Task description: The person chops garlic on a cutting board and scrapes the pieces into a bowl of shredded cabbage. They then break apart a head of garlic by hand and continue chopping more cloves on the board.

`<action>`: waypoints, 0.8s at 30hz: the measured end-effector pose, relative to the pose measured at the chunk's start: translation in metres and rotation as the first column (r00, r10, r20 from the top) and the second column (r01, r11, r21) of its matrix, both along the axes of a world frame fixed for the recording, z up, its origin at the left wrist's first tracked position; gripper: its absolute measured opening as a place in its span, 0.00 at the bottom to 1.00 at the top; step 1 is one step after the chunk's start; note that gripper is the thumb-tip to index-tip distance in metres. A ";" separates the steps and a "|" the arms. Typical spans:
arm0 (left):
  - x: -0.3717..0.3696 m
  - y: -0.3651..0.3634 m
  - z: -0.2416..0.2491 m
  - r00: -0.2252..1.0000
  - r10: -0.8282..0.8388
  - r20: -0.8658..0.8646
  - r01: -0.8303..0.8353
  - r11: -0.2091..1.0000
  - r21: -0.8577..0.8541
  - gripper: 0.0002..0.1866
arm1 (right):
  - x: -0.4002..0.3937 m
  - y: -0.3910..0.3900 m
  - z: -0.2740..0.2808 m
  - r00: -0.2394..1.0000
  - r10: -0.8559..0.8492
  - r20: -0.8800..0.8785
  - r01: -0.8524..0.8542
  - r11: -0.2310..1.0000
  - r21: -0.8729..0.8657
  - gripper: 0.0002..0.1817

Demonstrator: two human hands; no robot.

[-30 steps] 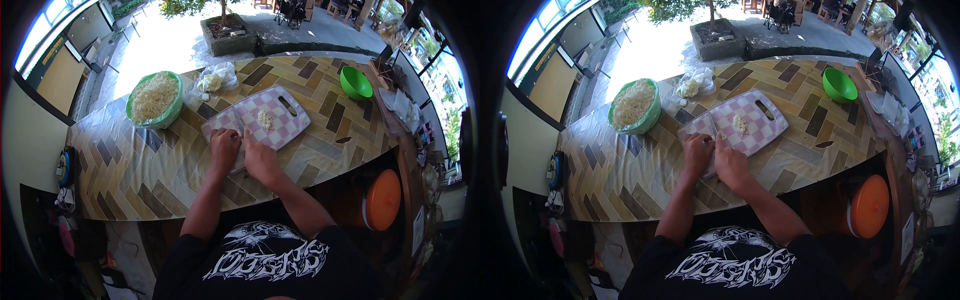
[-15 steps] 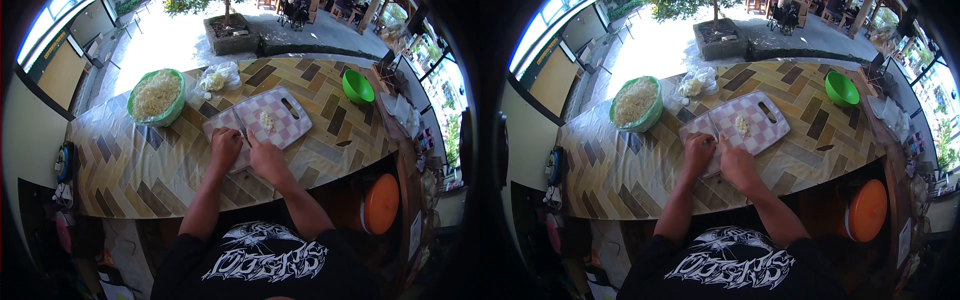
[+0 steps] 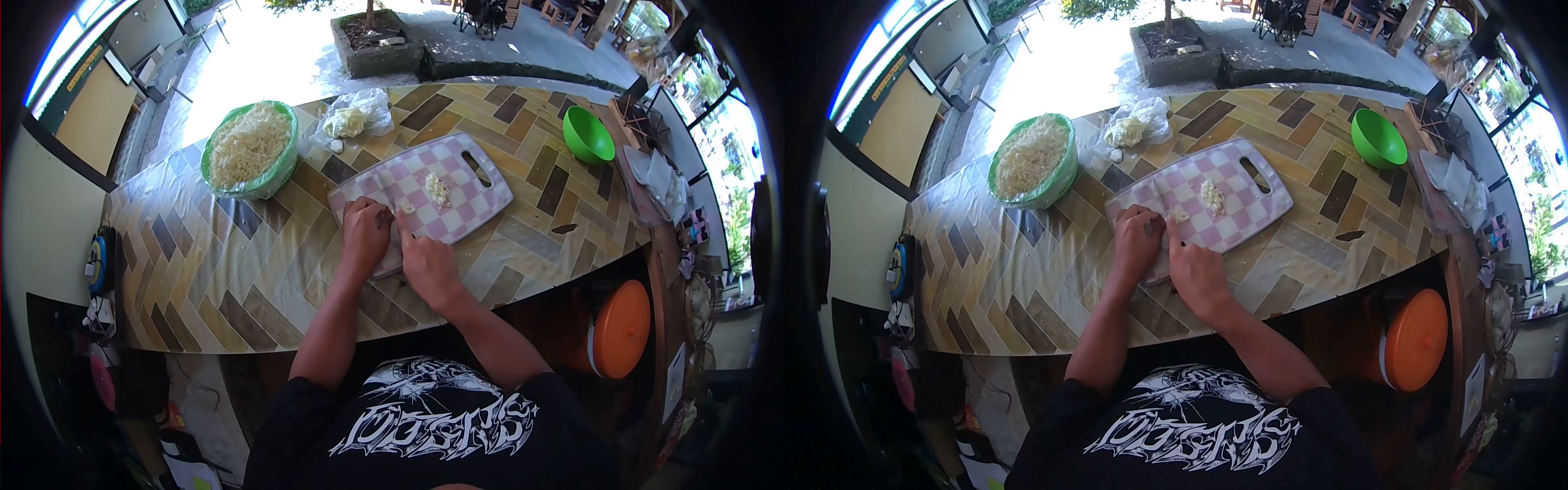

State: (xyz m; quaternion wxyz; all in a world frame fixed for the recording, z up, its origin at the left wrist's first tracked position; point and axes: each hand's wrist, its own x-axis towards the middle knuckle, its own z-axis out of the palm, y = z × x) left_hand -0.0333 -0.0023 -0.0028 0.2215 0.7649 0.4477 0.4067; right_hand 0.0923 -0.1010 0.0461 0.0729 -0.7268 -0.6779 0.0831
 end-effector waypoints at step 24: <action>0.000 -0.001 0.001 0.999 -0.005 0.039 0.006 1.000 -0.019 0.07 | -0.014 -0.005 -0.001 0.996 -0.052 -0.079 0.048 0.998 -0.045 0.38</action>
